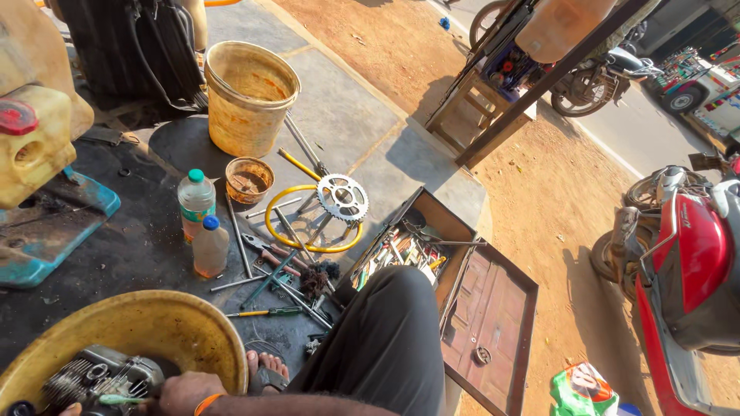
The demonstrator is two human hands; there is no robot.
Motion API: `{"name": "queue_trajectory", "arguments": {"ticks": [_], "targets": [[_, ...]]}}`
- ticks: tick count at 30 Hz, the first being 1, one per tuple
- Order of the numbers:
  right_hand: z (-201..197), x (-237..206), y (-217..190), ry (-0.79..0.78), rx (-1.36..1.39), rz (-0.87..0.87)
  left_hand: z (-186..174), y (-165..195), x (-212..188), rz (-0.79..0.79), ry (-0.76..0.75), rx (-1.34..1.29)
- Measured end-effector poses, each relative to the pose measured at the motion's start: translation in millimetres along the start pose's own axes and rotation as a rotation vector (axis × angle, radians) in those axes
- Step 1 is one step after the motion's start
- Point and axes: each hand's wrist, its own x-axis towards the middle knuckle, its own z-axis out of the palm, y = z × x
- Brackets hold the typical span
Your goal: The person scrubs a small engine block with a brush while holding it over a yellow basin. They rotate the engine to access different sides and continue scrubbing the exterior surfaces.
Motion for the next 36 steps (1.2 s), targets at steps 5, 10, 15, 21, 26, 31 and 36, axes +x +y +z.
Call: {"name": "queue_trajectory", "arguments": {"ticks": [5, 10, 15, 21, 26, 31, 36], "targets": [[26.1, 26.1, 33.1, 0.178, -0.013, -0.083, -45.1, -22.7, 49.6, 0.026, 0.011, 0.022], [54.5, 81.9, 114.2, 0.006, -0.465, -0.198, -75.7, -27.6, 85.5, 0.317, -0.056, -0.149], [69.4, 128.7, 122.6, 0.058, -0.524, -0.108, -92.2, -16.2, 64.0, -0.073, -0.049, -0.124], [89.6, 127.4, 84.2, 0.281, -0.504, -0.050, -115.8, -10.2, 63.6, -0.059, -0.127, -0.223], [110.6, 112.3, 58.2, 0.158, -0.603, -0.030, -120.4, -25.9, 80.1, -0.033, -0.204, -0.196], [99.1, 116.6, 87.6, -0.047, -0.582, -0.085, -126.0, -37.8, 84.3, -0.054, -0.153, -0.201], [58.2, 107.0, 120.6, -0.100, -0.545, -0.493, -129.3, -33.3, 85.7, -0.080, -0.103, -0.327]]}}
